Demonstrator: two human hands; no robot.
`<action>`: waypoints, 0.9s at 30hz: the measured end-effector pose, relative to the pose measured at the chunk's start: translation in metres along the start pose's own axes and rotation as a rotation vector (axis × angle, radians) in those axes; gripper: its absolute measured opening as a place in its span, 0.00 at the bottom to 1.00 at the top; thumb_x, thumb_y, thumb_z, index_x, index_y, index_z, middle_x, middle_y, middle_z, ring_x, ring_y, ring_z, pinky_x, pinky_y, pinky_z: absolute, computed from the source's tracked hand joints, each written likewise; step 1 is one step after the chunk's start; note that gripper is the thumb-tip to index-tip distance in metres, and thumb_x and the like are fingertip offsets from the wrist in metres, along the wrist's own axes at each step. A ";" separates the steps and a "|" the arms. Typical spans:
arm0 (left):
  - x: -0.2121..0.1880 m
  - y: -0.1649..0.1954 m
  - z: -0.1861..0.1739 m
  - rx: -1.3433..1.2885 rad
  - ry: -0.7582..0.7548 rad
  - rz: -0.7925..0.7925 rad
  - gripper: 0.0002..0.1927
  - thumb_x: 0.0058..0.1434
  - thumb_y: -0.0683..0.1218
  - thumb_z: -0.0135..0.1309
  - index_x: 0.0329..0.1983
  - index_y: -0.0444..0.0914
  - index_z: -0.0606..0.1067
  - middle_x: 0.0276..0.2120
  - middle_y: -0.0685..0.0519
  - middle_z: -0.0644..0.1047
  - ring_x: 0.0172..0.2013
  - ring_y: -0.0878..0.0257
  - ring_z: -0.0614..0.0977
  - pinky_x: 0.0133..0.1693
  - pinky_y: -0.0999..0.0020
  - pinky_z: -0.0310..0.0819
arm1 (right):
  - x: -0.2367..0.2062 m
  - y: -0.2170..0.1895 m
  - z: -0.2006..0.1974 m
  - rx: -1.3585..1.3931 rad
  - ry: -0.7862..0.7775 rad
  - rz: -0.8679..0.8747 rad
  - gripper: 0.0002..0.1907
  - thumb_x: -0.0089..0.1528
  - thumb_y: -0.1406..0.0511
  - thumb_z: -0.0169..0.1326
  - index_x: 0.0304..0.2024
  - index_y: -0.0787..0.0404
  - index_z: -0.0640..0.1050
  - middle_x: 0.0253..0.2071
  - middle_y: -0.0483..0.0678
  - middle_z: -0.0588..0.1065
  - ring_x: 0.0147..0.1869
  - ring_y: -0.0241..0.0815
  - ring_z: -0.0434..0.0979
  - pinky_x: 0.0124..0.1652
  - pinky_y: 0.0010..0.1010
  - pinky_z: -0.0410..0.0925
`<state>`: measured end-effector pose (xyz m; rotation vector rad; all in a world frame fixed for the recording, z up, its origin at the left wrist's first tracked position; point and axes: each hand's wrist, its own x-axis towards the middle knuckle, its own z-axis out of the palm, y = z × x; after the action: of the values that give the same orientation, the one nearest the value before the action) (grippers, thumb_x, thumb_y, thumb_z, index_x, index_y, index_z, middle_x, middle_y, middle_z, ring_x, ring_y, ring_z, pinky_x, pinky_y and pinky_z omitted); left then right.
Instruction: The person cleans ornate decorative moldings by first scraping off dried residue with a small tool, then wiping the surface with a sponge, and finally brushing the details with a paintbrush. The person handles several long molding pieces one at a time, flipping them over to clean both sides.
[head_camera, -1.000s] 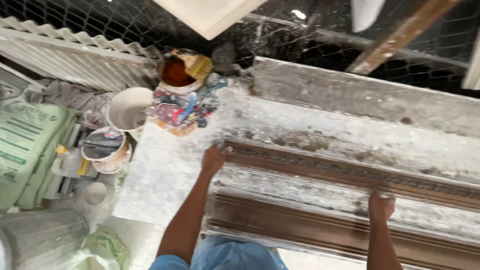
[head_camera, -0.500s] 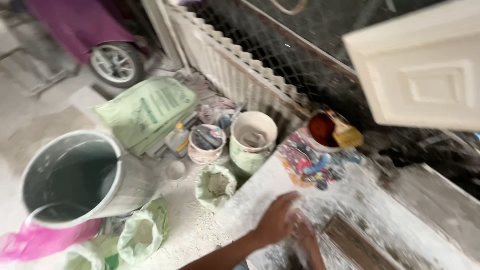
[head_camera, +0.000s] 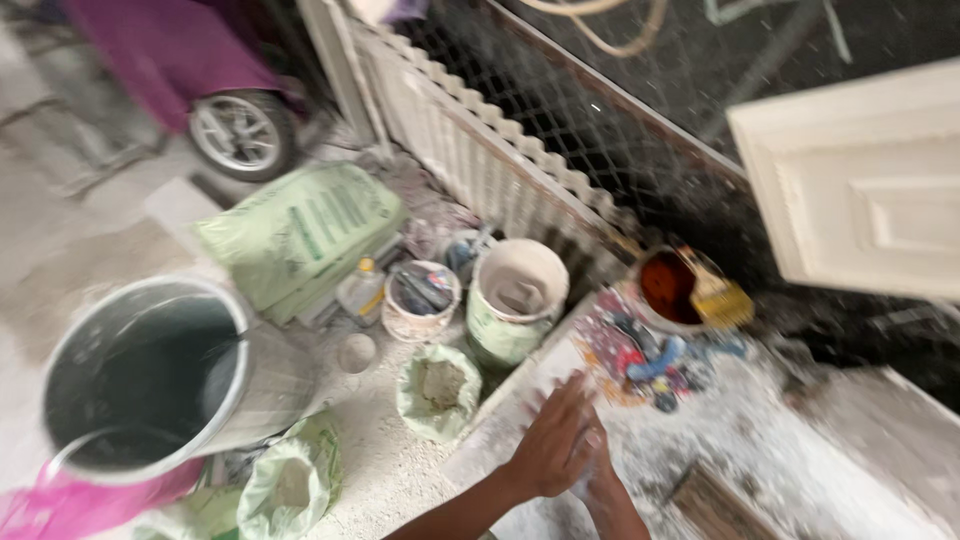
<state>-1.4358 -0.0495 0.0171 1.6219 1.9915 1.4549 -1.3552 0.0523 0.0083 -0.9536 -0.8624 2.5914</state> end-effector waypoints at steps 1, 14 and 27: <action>0.011 0.006 0.005 0.068 -0.143 0.012 0.32 0.71 0.55 0.46 0.74 0.35 0.61 0.74 0.30 0.57 0.74 0.33 0.56 0.69 0.37 0.47 | 0.003 0.001 -0.014 -0.053 0.003 -0.005 0.33 0.66 0.48 0.39 0.69 0.55 0.63 0.64 0.53 0.69 0.65 0.52 0.71 0.58 0.47 0.67; 0.316 -0.049 0.212 -0.246 -0.230 -0.574 0.45 0.68 0.52 0.61 0.72 0.23 0.48 0.64 0.28 0.64 0.62 0.42 0.69 0.60 0.57 0.65 | -0.096 -0.009 -0.165 -0.167 0.490 -0.079 0.33 0.61 0.47 0.49 0.64 0.56 0.69 0.56 0.52 0.77 0.58 0.49 0.77 0.57 0.43 0.69; 0.375 -0.087 0.183 -0.172 -0.470 -0.441 0.16 0.62 0.49 0.63 0.45 0.33 0.79 0.37 0.42 0.82 0.37 0.50 0.85 0.40 0.54 0.81 | -0.112 0.032 -0.172 -0.035 0.593 -0.099 0.33 0.63 0.48 0.51 0.64 0.59 0.71 0.56 0.57 0.79 0.56 0.50 0.81 0.57 0.42 0.70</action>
<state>-1.5138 0.3693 0.0129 1.2077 1.7473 0.9475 -1.1589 0.0573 -0.0599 -1.5297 -0.7582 2.0287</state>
